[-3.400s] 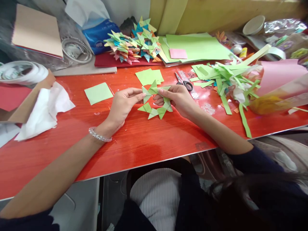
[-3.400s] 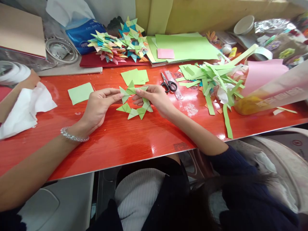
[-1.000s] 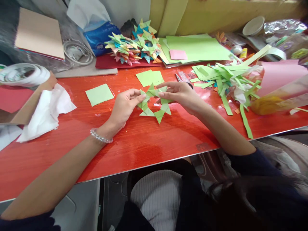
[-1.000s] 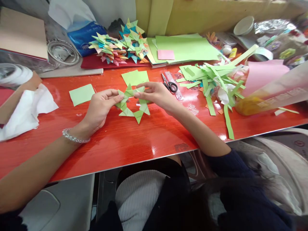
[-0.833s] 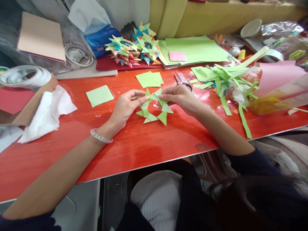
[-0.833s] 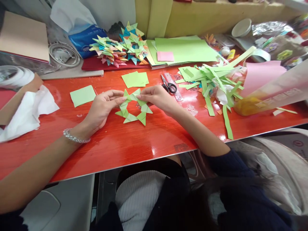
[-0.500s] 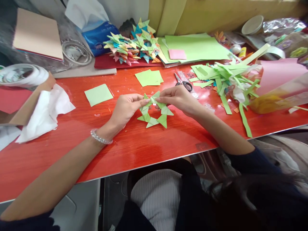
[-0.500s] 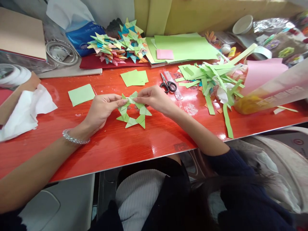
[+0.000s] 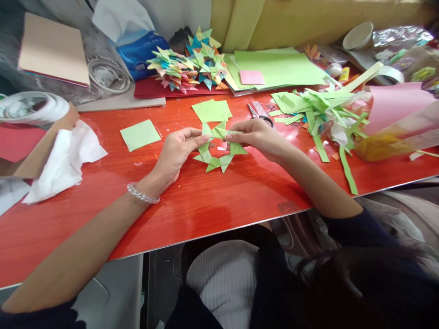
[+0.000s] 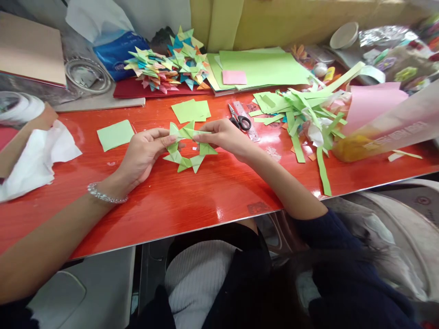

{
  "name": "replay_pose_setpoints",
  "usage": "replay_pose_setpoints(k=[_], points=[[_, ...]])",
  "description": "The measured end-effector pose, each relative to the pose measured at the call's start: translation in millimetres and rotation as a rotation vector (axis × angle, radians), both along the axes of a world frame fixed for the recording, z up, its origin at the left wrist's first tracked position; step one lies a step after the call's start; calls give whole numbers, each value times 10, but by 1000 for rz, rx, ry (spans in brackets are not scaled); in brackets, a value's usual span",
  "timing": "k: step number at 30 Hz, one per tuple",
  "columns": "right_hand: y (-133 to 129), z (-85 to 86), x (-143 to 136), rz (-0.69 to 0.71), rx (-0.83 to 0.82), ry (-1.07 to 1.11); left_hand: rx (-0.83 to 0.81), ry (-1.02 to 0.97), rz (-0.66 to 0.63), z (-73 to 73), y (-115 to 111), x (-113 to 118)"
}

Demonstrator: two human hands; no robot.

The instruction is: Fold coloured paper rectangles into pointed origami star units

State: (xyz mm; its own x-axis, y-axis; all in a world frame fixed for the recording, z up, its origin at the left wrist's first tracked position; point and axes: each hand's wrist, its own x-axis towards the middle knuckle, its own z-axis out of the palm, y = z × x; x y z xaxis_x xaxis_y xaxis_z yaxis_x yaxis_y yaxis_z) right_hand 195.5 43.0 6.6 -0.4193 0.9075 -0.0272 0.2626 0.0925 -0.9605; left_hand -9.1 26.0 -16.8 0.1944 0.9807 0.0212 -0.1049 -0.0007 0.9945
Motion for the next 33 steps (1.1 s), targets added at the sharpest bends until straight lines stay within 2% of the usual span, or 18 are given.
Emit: replay_pose_setpoints(k=[7, 12, 17, 21, 25, 29, 33], points=[[-50, -7, -63, -42, 74, -4, 30, 80, -35, 19, -40, 14], [-30, -33, -55, 31, 42, -45, -21, 87, -112, 29, -56, 29], [1, -35, -40, 2, 22, 47, -21, 44, -24, 25, -29, 19], [-22, -11, -48, 7, 66, -23, -44, 15, -14, 28, -29, 26], [-55, 11, -78, 32, 57, -28, 3, 30, 1, 13, -40, 41], [-39, 4, -66, -49, 10, 124, 21, -102, 116, -29, -7, 31], [-31, -27, -40, 39, -94, 106, 21, -225, 215, -75, 44, -9]])
